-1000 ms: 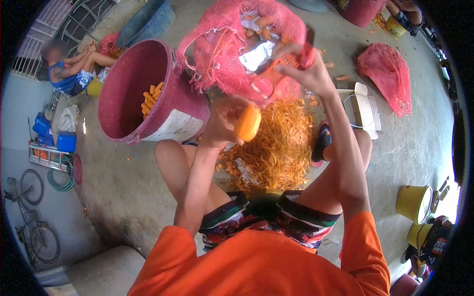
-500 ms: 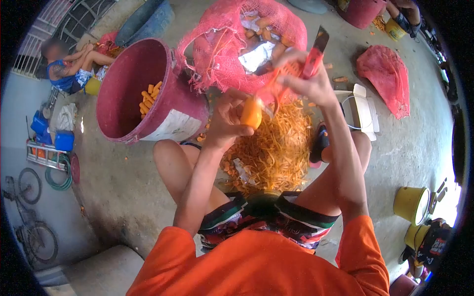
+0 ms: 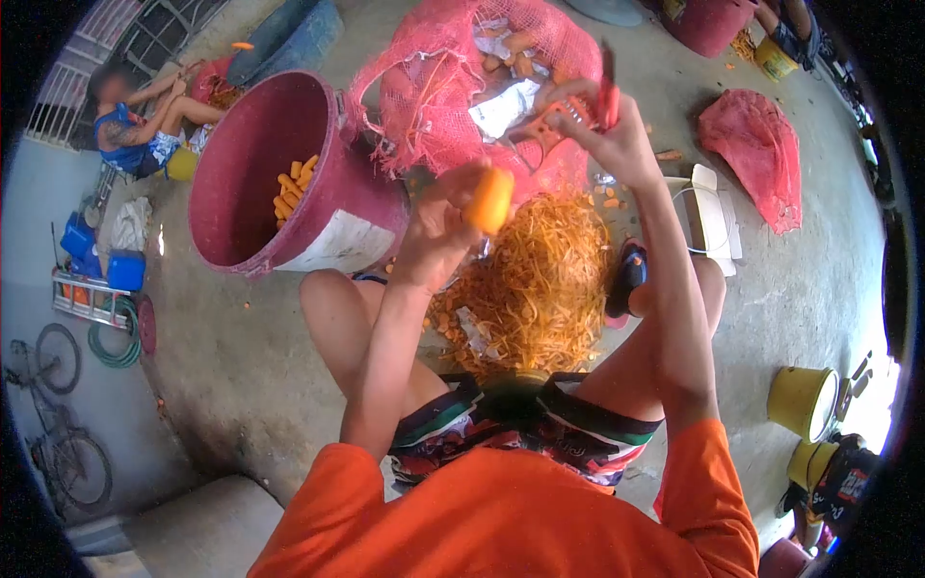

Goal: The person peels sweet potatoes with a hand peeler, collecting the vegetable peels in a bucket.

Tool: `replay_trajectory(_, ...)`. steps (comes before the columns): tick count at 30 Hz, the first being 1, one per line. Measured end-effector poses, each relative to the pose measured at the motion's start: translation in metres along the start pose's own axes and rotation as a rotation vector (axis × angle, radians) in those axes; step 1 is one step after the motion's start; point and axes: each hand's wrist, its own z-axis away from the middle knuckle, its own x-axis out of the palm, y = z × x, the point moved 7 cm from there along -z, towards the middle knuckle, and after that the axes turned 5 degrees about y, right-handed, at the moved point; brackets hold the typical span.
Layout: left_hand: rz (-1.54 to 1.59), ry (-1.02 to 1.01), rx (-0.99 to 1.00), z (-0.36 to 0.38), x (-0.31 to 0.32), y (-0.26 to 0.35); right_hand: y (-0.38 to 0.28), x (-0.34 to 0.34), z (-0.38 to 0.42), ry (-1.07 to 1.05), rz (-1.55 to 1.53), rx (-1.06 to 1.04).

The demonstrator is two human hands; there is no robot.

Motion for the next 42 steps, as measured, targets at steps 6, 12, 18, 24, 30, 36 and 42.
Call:
replay_trajectory(6,0.004,0.191,0.025,-0.005,-0.025,0.005,-0.018,0.054,0.033,-0.283,0.486,-0.151)
replay_trajectory(12,-0.458,0.367,0.295,-0.001,-0.026,0.024,-0.03,0.078,0.045,-0.279,0.524,-0.138)
replay_trajectory(18,-0.333,0.419,0.322,0.002,-0.029,0.026,-0.026,0.083,0.046,-0.204,0.55,-0.146)
replay_trajectory(24,-0.367,0.358,0.326,0.002,-0.038,0.039,0.042,0.053,0.03,-0.223,0.71,0.144)
replay_trajectory(30,-0.351,0.388,0.28,0.003,-0.037,0.04,0.002,0.076,0.04,-0.272,0.392,0.006)
replay_trajectory(36,-0.209,0.392,0.318,0.002,-0.051,0.038,-0.015,0.084,0.04,-0.277,0.325,-0.071)
replay_trajectory(42,-0.13,0.357,0.204,0.0,-0.043,0.024,-0.033,0.091,0.04,-0.3,0.259,-0.143)
